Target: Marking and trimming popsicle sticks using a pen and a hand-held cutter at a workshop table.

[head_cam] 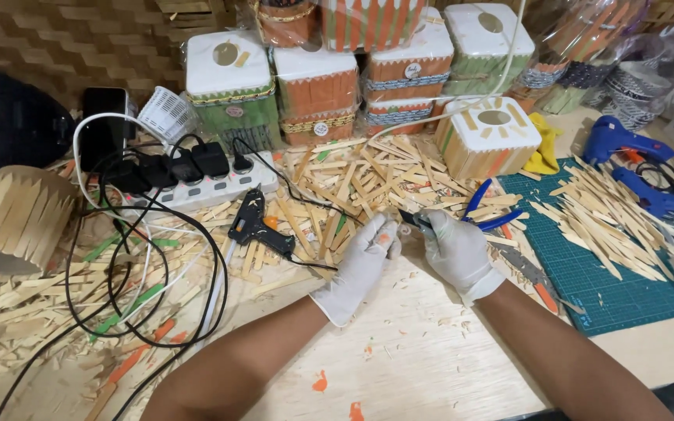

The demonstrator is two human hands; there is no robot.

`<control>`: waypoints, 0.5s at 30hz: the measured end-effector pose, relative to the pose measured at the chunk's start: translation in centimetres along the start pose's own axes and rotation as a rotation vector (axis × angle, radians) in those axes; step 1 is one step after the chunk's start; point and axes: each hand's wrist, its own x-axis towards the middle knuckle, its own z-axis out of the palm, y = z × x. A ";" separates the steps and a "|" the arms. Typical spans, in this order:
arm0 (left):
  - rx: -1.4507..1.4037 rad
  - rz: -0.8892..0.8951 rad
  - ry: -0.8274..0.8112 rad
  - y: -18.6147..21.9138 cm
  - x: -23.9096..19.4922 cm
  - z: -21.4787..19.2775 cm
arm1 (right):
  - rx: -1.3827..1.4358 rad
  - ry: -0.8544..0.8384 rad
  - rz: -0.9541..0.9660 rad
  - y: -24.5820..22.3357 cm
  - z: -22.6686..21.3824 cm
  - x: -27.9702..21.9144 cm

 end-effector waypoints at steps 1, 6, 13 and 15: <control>0.001 0.001 -0.001 0.3 -0.1 0.0 | 0.000 0.002 0.000 -0.2 -0.1 0.0; -0.067 0.044 -0.052 1.5 -0.9 0.0 | -0.033 0.039 -0.043 0.3 0.6 -0.2; -0.207 -0.008 -0.056 -2.1 1.5 -0.5 | -0.057 0.050 -0.073 -0.6 -0.4 0.0; -0.233 -0.040 -0.079 -2.0 1.7 -0.5 | -0.124 0.054 -0.077 -0.3 0.2 -0.2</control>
